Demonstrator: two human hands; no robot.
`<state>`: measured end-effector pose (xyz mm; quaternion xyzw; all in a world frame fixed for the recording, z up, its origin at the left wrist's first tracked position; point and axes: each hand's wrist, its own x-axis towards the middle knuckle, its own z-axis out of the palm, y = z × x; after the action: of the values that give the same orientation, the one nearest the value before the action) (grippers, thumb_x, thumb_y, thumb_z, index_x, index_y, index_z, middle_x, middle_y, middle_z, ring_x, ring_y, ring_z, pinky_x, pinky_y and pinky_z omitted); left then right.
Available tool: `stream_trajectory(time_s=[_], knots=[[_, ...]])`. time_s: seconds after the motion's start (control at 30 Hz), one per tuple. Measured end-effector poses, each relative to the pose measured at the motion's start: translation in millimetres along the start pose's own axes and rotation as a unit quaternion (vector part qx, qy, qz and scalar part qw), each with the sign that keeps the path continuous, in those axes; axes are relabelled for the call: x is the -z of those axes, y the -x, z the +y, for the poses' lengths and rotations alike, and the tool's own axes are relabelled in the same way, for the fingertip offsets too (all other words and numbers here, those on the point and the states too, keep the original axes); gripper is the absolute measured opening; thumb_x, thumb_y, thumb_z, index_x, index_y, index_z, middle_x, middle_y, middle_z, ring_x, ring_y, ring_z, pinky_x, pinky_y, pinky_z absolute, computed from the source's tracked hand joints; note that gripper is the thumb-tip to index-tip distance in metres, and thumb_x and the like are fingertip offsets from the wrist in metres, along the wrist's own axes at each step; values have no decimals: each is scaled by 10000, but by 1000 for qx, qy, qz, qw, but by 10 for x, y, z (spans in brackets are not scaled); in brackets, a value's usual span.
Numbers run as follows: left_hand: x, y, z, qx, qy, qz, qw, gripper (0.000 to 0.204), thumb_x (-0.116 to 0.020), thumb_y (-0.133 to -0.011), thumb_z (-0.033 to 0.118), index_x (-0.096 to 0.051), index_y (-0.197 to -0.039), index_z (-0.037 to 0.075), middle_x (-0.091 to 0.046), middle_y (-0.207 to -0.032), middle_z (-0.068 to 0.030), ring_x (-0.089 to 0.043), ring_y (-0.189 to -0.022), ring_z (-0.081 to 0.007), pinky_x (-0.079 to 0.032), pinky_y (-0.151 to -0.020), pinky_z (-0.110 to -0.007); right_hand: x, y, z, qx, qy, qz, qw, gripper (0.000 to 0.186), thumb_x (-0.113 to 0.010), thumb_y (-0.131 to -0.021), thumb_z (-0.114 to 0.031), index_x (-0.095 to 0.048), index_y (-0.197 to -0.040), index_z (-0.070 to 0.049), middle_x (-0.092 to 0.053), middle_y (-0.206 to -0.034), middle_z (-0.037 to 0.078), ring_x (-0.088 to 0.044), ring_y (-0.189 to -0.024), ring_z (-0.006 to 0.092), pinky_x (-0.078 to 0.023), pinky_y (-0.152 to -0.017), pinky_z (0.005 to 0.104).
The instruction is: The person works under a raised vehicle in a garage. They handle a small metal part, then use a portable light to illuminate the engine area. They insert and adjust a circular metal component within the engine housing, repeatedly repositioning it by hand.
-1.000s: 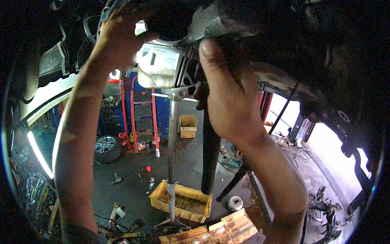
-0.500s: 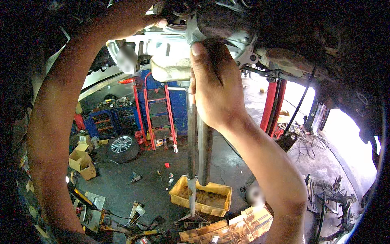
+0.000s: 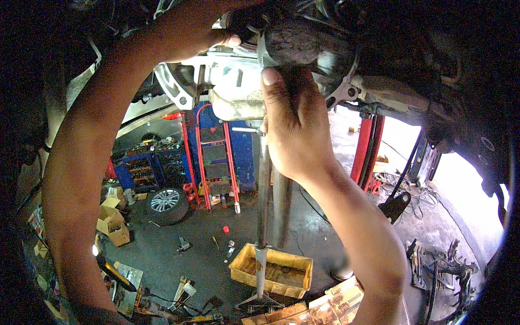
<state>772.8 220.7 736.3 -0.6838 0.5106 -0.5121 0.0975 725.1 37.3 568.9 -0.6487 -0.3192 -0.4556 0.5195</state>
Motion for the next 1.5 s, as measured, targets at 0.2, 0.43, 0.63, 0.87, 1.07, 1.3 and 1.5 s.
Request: stream_trajectory(time_s=[0.2,0.43,0.63,0.87,1.07,1.3,1.5], knots=[[-3,9,-27,-8,-23,-11,1000,670,-736,-930,86,-476,-1547,49,-551,-1365,-214,-557,-1263,-373,-473,-1097,-459,-100,72,-49,-21,-75,42,996,319,-529,-1119,-403,-507,-1053,-92,-494,-685,-21,-498,-527,76,-419,-458,247],[24,-7,2,33,26,-26,999,645,-741,-940,111,-487,-1530,50,-547,-1370,-213,-548,-1268,-377,-468,-1093,-490,-143,72,-38,-31,-45,36,998,351,-541,-1110,-433,-514,-1059,-87,-491,-678,-15,-500,-527,78,-409,-455,253],[-22,38,-2,25,25,-10,999,698,-768,-950,173,-457,-1568,77,-541,-1391,-215,-549,-1283,-394,-469,-1099,-493,-248,67,-124,-47,-40,62,996,348,-551,-1104,-435,-520,-1064,-90,-491,-652,-21,-483,-494,80,-399,-443,260],[5,33,-61,-9,0,-7,1000,737,-784,-945,196,-437,-1583,75,-529,-1415,-232,-543,-1298,-405,-463,-1115,-497,-303,54,-118,-28,-71,74,994,328,-570,-1099,-421,-533,-1061,-97,-505,-681,-20,-515,-521,91,-434,-455,269],[-43,80,-29,-3,-20,18,1000,740,-757,-971,256,-411,-1600,82,-505,-1442,-237,-541,-1291,-402,-466,-1103,-499,-360,-28,-70,38,84,74,993,358,-523,-1113,-380,-577,-1032,-35,-575,-765,120,-569,-655,292,-469,-624,408],[40,57,-39,35,18,-38,999,743,-748,-975,230,-391,-1610,80,-507,-1439,-233,-546,-1295,-401,-471,-1104,-494,-398,59,-115,-44,5,111,993,393,-538,-1105,-459,-556,-1091,-67,-577,-824,38,-567,-585,118,-473,-498,279],[38,104,61,3,21,6,1000,761,-756,-963,156,-377,-1618,81,-506,-1421,-231,-553,-1275,-394,-483,-1089,-486,-401,-26,-48,-53,-24,104,993,336,-569,-1097,-427,-547,-1056,-95,-518,-684,11,-527,-512,118,-433,-447,296]])
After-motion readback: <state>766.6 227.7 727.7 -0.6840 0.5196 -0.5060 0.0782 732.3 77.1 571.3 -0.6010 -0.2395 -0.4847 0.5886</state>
